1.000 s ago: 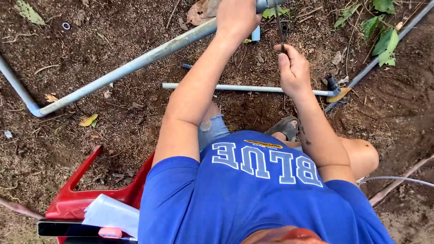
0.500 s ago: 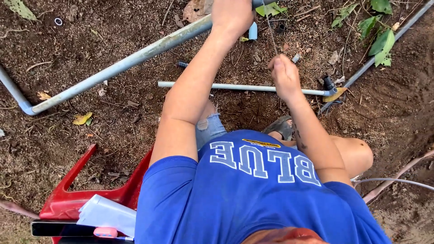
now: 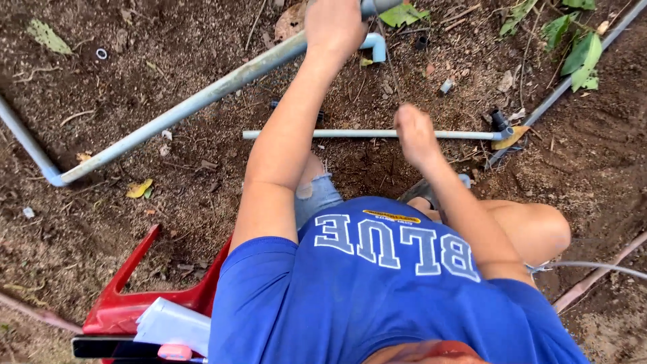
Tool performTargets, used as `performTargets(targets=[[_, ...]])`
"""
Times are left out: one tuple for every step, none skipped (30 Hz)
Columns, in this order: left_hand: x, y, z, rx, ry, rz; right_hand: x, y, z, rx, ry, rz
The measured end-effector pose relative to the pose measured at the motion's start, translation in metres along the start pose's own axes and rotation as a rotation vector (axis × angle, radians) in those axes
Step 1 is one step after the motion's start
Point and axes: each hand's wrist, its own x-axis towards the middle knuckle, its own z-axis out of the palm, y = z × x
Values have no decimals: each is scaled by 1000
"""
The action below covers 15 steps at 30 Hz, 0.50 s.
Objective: Cutting a PVC pipe using a bare hacksaw blade while sitting outdoors.
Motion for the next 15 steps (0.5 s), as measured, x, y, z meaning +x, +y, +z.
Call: performTargets(targets=[[-1,7,-2,-3,1,2,6,0,-7,-2,3,1],[-2,14,-3,-55,-10,13,12,0,-13,-15,17,-8],[-9,20,-1,-108,-32,28,12,3,-15,-24,30,-7],[-20,24,11,-111,-42,32,10,-7,-16,-22,31,4],[-18,26,15,-90,17,91,21,-24,-20,51,32,32],[-15,28,18,-68,76,150,30,-41,-23,124,32,59],[-14,26,7,-59,86,148,31,-39,-20,128,30,46],[-13,24,-4,-78,12,121,33,-38,-15,71,33,6],[-15,22,-15,-98,-67,96,32,-35,-10,15,38,-28],[-17,18,-19,-90,-62,96,20,-24,-2,21,37,-36],[-15,17,-24,-111,-111,29,10,-12,2,16,16,-20],[-14,17,-28,-133,-161,-39,1,1,6,10,-5,-3],[-15,22,-26,-135,-155,-36,6,-9,-2,7,0,-7],[-15,27,-23,-134,-155,-7,12,-17,-11,16,6,37],[-22,33,-17,-135,-165,23,11,-23,-17,27,13,91]])
